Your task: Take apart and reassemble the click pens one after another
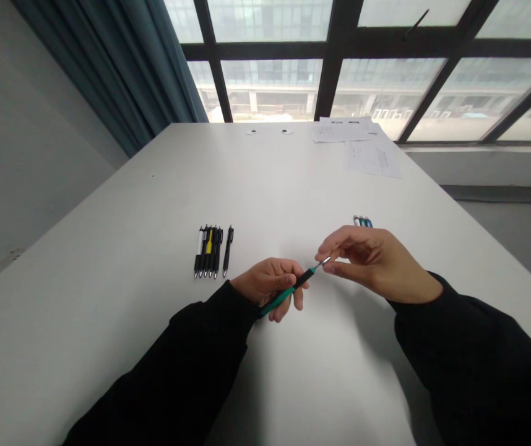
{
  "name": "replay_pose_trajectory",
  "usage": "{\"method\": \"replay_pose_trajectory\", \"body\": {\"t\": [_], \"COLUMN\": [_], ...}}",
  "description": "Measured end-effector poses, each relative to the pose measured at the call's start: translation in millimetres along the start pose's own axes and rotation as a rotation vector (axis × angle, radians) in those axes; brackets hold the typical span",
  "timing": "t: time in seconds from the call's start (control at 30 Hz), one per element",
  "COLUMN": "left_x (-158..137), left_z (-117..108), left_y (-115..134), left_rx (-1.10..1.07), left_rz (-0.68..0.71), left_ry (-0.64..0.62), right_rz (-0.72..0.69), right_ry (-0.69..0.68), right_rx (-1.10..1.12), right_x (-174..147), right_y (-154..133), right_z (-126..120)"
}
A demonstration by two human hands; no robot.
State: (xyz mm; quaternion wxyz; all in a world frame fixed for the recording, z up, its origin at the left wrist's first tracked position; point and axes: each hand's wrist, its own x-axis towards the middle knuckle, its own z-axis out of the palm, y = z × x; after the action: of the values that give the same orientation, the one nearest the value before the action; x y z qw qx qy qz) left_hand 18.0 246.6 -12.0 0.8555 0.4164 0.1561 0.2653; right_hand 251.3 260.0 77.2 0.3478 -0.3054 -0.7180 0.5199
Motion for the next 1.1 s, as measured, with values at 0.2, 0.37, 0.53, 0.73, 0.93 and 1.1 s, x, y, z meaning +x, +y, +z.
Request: {"method": "replay_pose_trajectory", "body": {"t": [0.2, 0.37, 0.53, 0.73, 0.93, 1.1], "left_x": [1.6, 1.7, 1.5, 2.1, 1.8, 2.3], "left_z": [1.3, 1.0, 1.4, 1.9, 2.3, 3.8], "left_y": [0.8, 1.2, 1.2, 2.4, 3.6, 4.8], "left_rx": [0.001, 0.002, 0.005, 0.004, 0.026, 0.062], "left_rz": [-0.003, -0.005, -0.006, -0.016, -0.051, -0.095], "left_ry": [-0.008, -0.010, -0.011, -0.015, 0.008, 0.035], "right_rz": [0.014, 0.011, 0.007, 0.023, 0.003, -0.046], "right_ry": [-0.010, -0.020, -0.082, -0.118, -0.110, -0.095], "right_rx": [-0.021, -0.026, -0.057, -0.069, -0.200, -0.477], "right_x": [0.1, -0.6, -0.7, -2.7, -3.0, 0.0], "right_y": [-0.1, -0.4, 2.0, 5.9, 6.9, 9.2], "right_z": [-0.2, -1.0, -0.4, 1.4, 4.5, 7.1]}}
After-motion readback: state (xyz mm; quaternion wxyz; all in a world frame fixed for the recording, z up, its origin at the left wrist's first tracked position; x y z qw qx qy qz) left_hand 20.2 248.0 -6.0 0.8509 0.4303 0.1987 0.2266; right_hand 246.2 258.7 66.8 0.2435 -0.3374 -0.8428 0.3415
